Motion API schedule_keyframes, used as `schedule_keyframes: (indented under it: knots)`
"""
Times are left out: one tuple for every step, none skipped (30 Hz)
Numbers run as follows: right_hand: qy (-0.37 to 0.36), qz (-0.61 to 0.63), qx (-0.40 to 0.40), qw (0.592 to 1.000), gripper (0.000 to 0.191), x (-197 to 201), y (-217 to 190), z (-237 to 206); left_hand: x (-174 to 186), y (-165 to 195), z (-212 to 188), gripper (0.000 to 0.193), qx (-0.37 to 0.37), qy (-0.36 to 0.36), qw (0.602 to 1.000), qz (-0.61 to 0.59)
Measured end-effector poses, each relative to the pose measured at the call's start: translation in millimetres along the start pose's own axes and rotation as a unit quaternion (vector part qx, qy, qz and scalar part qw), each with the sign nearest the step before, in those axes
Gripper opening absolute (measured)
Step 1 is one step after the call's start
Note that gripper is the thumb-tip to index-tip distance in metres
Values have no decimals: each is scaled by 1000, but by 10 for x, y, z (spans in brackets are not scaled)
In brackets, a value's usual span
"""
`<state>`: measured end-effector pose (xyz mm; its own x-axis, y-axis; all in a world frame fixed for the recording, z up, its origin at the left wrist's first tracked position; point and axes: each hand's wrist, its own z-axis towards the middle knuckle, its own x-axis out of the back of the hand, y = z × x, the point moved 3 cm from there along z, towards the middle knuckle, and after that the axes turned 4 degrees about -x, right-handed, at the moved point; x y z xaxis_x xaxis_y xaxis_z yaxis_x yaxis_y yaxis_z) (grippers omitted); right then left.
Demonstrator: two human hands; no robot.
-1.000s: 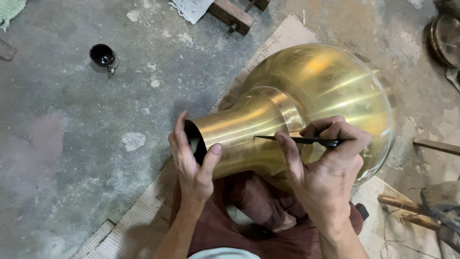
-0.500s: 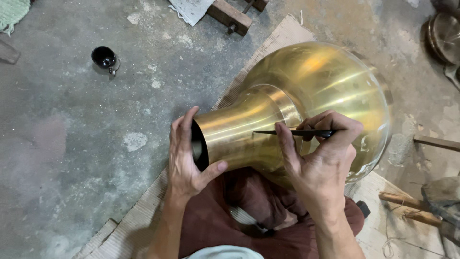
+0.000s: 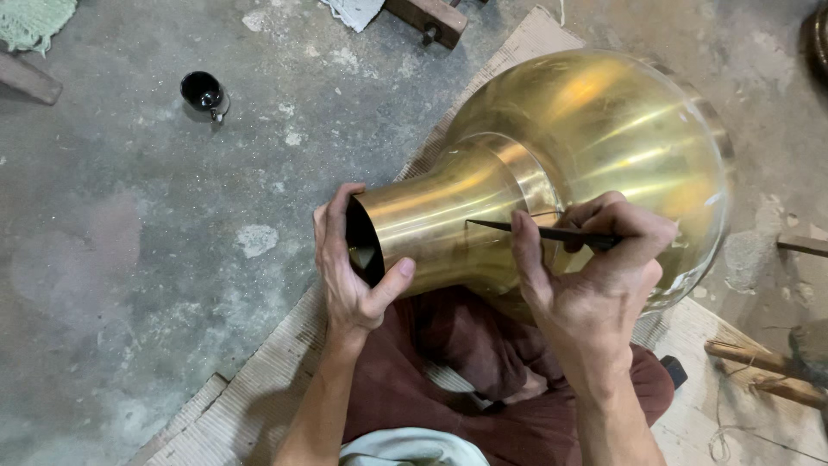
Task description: The person sits on a mat and uses a metal file to smooth the neck of a large brass vessel. They then use a wooden mallet and a cylindrical metal punch to tap and shape the neck area.
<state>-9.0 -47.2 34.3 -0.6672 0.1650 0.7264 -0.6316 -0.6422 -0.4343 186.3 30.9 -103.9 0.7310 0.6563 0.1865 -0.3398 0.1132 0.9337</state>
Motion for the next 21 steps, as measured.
schedule_keyframes:
  knots:
    - [4,-14,8,1000,61,1,4,-22,-1,5,0,100,-1,1,1000,-3]
    - [6,-1,2,1000,61,1,15,-39,-1,12,-4,100,-3,1,1000,-8]
    - [9,11,-2,1000,61,1,22,-59,-2,15,-6,100,-4,2,1000,-13]
    - [11,17,-1,1000,61,-1,31,-67,-5,24,-10,99,-9,3,1000,-6]
    - [12,23,0,1000,62,-1,34,-78,-3,29,-9,99,-16,4,1000,2]
    - [13,23,6,1000,62,-6,41,-79,3,36,-7,98,-22,5,1000,10]
    - [13,28,9,999,62,-7,45,-81,8,39,-10,99,-17,4,1000,8]
    - [12,32,11,999,62,-11,53,-78,6,48,-14,99,-11,5,1000,6]
    - [9,42,10,999,62,-13,63,-73,5,59,-18,99,-6,6,1000,3]
    - [8,49,9,999,62,-15,68,-69,8,76,-25,98,-2,6,1000,0]
    - [7,56,8,998,62,-16,76,-65,9,96,-39,98,2,6,1000,-4]
    - [8,61,10,998,63,-16,78,-61,8,113,-43,97,6,7,1000,-7]
    - [7,69,10,998,63,-18,80,-61,5,127,-48,97,12,10,1000,-8]
    - [6,76,10,997,63,-20,80,-60,2,140,-52,97,19,13,1000,-8]
    - [3,84,7,996,63,-24,80,-61,4,148,-57,97,26,14,1000,-8]
    - [2,93,5,996,63,-29,78,-65,7,156,-55,97,26,16,1000,-8]
    - [2,103,3,995,62,-30,78,-67,9,161,-55,97,25,17,999,-8]
    - [3,113,1,994,62,-36,75,-74,16,162,-55,97,25,18,1000,-8]
    - [4,119,1,993,62,-35,75,-76,18,162,-54,96,21,17,1000,-9]
    - [4,125,1,992,62,-38,74,-82,19,161,-56,96,19,17,1000,-10]
    - [2,127,5,992,62,-37,74,-84,22,160,-57,95,16,19,1000,-10]
